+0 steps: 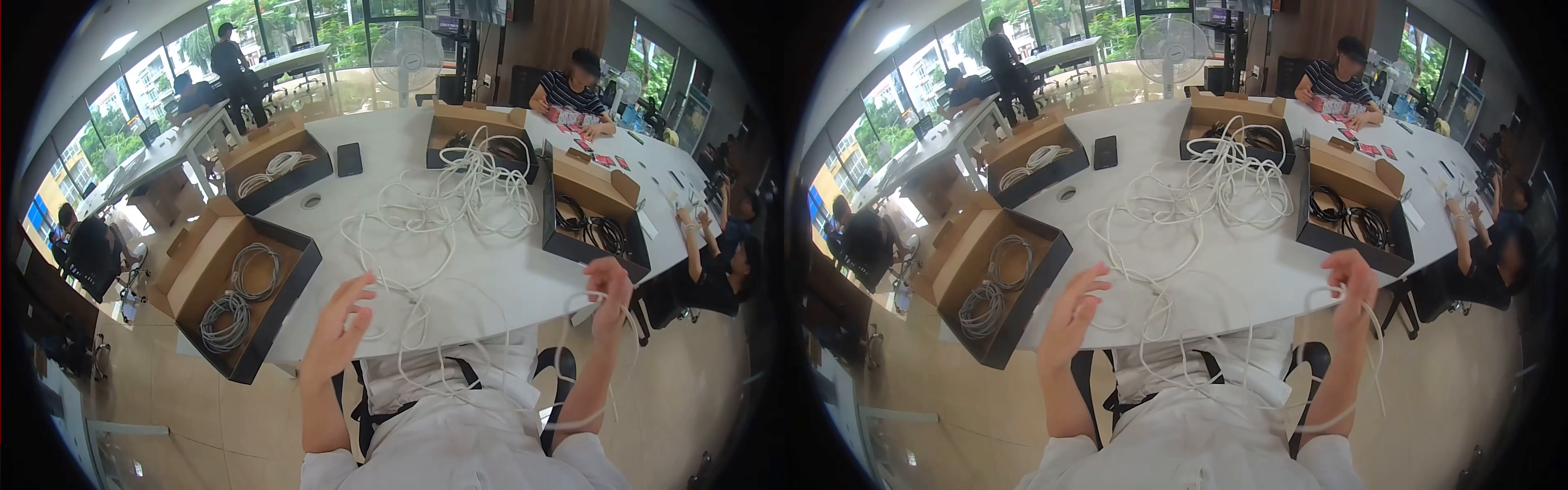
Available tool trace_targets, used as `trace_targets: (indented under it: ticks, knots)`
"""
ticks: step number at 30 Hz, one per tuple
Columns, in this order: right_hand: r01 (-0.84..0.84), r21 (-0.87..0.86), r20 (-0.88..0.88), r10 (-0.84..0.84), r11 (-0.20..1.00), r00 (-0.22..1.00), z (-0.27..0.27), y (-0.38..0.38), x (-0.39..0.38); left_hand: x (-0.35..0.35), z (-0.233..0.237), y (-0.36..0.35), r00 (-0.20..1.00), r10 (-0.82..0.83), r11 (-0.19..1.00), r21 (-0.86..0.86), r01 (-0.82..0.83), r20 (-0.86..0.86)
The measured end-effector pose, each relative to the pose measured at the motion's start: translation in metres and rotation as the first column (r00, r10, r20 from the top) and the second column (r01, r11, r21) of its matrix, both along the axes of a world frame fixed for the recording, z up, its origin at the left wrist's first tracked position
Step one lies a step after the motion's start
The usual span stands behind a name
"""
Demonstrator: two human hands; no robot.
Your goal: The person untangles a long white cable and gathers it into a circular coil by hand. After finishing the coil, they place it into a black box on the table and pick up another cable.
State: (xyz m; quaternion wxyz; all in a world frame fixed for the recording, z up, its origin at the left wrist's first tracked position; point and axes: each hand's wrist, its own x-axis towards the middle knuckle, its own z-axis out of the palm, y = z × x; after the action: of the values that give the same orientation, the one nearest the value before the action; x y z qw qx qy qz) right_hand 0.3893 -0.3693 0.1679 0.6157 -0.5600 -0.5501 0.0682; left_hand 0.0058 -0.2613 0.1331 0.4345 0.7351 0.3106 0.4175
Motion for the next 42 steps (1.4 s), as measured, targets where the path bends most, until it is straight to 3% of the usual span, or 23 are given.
trace_targets:
  ticks: [2, 4, 6, 8, 12, 13, 16, 19, 23, 26, 30, 31, 34, 36, 37, 41, 42]
  knots:
    - [-0.124, 0.022, -0.176, 0.126, 0.992, 0.976, 0.005, 0.007, -0.024, 0.018, 0.001, -0.008, 0.995, -0.091, 0.996, 0.026, 0.090, 0.031]
    - [-0.317, 0.093, -0.175, 0.328, 0.944, 0.928, 0.012, 0.015, -0.038, 0.042, 0.004, -0.019, 0.986, -0.150, 0.989, 0.019, 0.149, 0.073]
    - [-0.465, 0.135, -0.306, 0.483, 0.875, 0.821, 0.018, 0.020, -0.051, 0.061, -0.004, -0.023, 0.949, -0.292, 0.950, -0.078, 0.303, 0.122]
    - [-0.503, 0.133, -0.361, 0.515, 0.854, 0.778, 0.020, 0.028, -0.062, 0.080, -0.004, -0.029, 0.897, -0.430, 0.875, -0.201, 0.441, 0.099]
    - [-0.566, 0.126, -0.461, 0.553, 0.815, 0.693, 0.011, 0.045, -0.068, 0.108, -0.024, -0.035, 0.768, -0.640, 0.731, -0.290, 0.618, 0.025]
    - [-0.627, 0.131, -0.474, 0.604, 0.768, 0.640, 0.007, 0.049, -0.064, 0.114, -0.033, -0.034, 0.754, -0.639, 0.713, -0.251, 0.655, 0.153]
    - [-0.589, 0.115, -0.410, 0.578, 0.800, 0.705, 0.000, 0.055, -0.068, 0.108, -0.032, -0.033, 0.832, -0.504, 0.661, -0.517, 0.544, 0.231]
    - [-0.627, -0.019, -0.291, 0.595, 0.779, 0.749, -0.011, 0.057, -0.057, 0.098, -0.038, -0.024, 0.829, -0.426, 0.791, -0.295, 0.536, 0.363]
    - [-0.642, -0.172, -0.466, 0.512, 0.747, 0.721, -0.022, 0.049, -0.039, 0.087, -0.033, -0.018, 0.863, -0.221, 0.882, -0.285, 0.376, 0.454]
    - [-0.697, -0.101, -0.589, 0.522, 0.710, 0.617, -0.033, 0.037, -0.030, 0.085, -0.033, -0.011, 0.861, -0.097, 0.936, -0.247, 0.249, 0.500]
    - [-0.718, 0.110, -0.588, 0.628, 0.687, 0.511, -0.024, 0.012, -0.033, 0.088, -0.030, -0.015, 0.866, -0.007, 0.955, -0.252, 0.153, 0.500]
    - [-0.703, 0.110, -0.532, 0.639, 0.703, 0.556, -0.021, 0.007, -0.038, 0.091, -0.029, -0.018, 0.866, 0.006, 0.955, -0.260, 0.143, 0.499]
    - [-0.661, 0.076, -0.363, 0.638, 0.747, 0.679, -0.015, -0.006, -0.068, 0.104, -0.035, -0.022, 0.892, 0.026, 0.989, -0.139, 0.041, 0.452]
    - [-0.634, -0.004, -0.262, 0.611, 0.773, 0.747, -0.016, -0.014, -0.091, 0.113, -0.036, -0.025, 0.953, 0.074, 0.989, 0.103, -0.108, 0.293]
    - [-0.616, 0.067, -0.216, 0.614, 0.785, 0.759, -0.018, -0.014, -0.100, 0.117, -0.036, -0.026, 0.969, 0.116, 0.959, 0.231, -0.167, 0.218]
    - [-0.531, -0.020, -0.511, 0.448, 0.847, 0.734, -0.037, -0.007, -0.105, 0.123, -0.028, -0.039, 0.966, 0.200, 0.872, 0.420, -0.253, 0.165]
    - [-0.586, -0.059, -0.562, 0.458, 0.808, 0.688, -0.040, -0.003, -0.100, 0.124, -0.028, -0.038, 0.969, 0.207, 0.830, 0.501, -0.246, 0.132]
